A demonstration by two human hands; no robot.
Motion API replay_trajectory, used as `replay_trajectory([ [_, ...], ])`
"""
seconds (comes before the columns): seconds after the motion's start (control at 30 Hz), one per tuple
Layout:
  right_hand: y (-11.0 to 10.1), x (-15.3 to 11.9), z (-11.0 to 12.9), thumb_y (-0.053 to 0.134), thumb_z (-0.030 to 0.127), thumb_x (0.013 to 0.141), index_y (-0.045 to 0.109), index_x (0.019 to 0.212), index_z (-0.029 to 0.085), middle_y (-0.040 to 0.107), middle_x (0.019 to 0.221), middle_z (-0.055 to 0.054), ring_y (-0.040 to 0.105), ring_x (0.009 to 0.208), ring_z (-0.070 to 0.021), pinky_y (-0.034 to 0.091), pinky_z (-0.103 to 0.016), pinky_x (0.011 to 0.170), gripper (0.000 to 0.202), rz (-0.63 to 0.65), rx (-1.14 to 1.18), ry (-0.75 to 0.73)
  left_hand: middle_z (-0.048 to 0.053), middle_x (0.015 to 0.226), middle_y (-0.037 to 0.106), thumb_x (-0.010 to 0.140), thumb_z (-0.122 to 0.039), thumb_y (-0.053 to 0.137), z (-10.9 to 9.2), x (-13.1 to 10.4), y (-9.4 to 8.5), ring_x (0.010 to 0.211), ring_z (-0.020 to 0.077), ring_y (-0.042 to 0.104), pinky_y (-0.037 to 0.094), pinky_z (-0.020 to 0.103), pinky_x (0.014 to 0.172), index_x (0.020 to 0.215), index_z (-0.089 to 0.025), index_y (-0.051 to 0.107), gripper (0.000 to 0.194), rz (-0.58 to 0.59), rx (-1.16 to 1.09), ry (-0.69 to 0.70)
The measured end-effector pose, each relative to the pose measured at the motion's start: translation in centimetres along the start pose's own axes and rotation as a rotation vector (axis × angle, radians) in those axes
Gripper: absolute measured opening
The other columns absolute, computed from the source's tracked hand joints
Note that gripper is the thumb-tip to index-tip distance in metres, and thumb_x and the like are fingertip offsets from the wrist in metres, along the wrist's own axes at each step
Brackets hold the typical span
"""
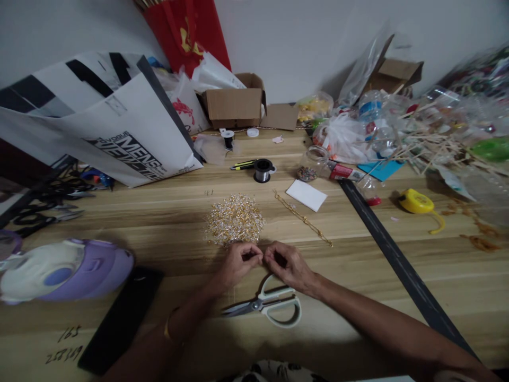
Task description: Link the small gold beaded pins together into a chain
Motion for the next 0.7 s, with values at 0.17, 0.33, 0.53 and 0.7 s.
replay_trajectory([
  [0.17, -0.12, 0.15, 0.33, 0.051, 0.018, 0.082, 0.055, 0.074, 0.016, 0.056, 0.064, 0.0, 0.05, 0.057, -0.0104, 0.039, -0.02, 0.055, 0.01, -0.006, -0.026, -0.015, 0.002, 0.063, 0.062, 0.071, -0.019, 0.061, -0.2, -0.04, 0.13, 0.062, 0.0115, 0.055, 0.043, 0.021, 0.06, 0.067, -0.012, 0.064, 0.009, -0.004, 0.037, -0.004],
  [0.33, -0.12, 0.24, 0.31, 0.051, 0.02, 0.083, 0.055, 0.073, 0.016, 0.055, 0.064, 0.0, 0.049, 0.056, -0.0106, 0.039, -0.02, 0.054, 0.011, -0.008, -0.04, -0.011, 0.002, 0.062, 0.062, 0.071, -0.019, 0.061, -0.24, -0.05, 0.22, 0.06, 0.0114, 0.055, 0.042, 0.021, 0.058, 0.066, -0.012, 0.064, 0.009, -0.016, 0.067, -0.007],
  [0.53, 0.0, 0.06, -0.23, 0.052, 0.026, 0.086, 0.055, 0.078, 0.016, 0.055, 0.065, 0.0, 0.05, 0.058, -0.0108, 0.041, -0.02, 0.056, 0.013, -0.022, -0.005, 0.014, 0.003, 0.063, 0.063, 0.072, -0.022, 0.061, -0.46, -0.1, 0.05, 0.061, 0.0121, 0.056, 0.042, 0.021, 0.059, 0.067, -0.012, 0.065, 0.012, -0.009, 0.1, 0.003],
  [0.7, -0.2, 0.19, -0.01, 0.053, 0.027, 0.086, 0.056, 0.075, 0.015, 0.056, 0.065, 0.0, 0.05, 0.059, -0.0111, 0.041, -0.021, 0.056, 0.016, -0.021, 0.02, 0.025, 0.001, 0.061, 0.062, 0.072, -0.022, 0.062, -0.81, -0.1, -0.13, 0.059, 0.0109, 0.053, 0.04, 0.02, 0.057, 0.066, -0.013, 0.065, 0.012, -0.002, 0.132, 0.047],
])
Point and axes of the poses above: each hand's wrist, its own x-axis towards the middle knuckle, its own y-axis out of the palm, z = x × y, the point moved 1 cm from there along x, towards the middle knuckle
